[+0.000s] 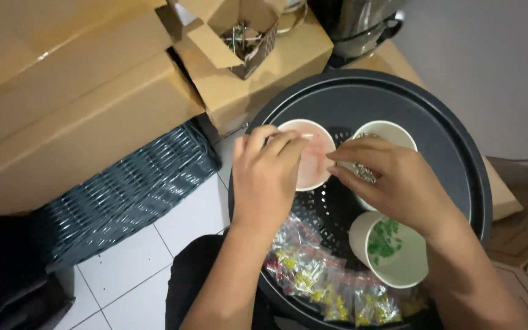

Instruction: The person sorts various small hardware components from white cups into plastic bags by hand.

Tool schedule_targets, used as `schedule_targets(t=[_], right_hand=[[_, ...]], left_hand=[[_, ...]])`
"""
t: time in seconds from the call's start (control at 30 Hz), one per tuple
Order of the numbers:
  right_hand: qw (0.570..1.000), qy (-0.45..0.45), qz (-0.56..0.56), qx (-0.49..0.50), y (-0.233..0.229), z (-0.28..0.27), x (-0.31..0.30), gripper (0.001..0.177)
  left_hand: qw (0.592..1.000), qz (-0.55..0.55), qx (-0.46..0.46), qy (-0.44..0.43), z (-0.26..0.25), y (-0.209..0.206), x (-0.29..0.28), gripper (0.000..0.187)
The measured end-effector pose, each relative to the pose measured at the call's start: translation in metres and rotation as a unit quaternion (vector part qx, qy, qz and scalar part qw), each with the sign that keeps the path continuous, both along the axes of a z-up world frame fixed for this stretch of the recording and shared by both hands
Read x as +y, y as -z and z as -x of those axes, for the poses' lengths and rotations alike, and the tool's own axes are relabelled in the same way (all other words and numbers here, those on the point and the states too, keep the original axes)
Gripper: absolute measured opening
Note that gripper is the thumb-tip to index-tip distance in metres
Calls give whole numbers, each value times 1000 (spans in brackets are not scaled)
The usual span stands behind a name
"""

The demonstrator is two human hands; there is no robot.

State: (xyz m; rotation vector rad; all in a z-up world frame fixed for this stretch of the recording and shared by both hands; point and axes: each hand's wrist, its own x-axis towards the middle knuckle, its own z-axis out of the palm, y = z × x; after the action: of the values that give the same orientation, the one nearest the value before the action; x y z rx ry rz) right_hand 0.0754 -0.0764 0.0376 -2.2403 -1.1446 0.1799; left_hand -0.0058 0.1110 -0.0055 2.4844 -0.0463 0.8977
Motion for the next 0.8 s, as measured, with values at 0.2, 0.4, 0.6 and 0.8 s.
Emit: schedule_targets(t=[0.2,0.4,0.6,0.8], right_hand=[[1000,-10,23,-18,6,1,-12,26],[998,46,-32,-2,-6,6,-14,24],[986,93,-126,57,-7,11,-21,30],[977,112,-171,61,-12,18,-52,14]], left_hand=[[1000,29,0,5,1,0,-2,20],[1000,14,-11,-4,7,-9,-5,25],[990,95,-79,71,12,-27,-24,18],[973,144,-141,115,6,-33,-47,8]])
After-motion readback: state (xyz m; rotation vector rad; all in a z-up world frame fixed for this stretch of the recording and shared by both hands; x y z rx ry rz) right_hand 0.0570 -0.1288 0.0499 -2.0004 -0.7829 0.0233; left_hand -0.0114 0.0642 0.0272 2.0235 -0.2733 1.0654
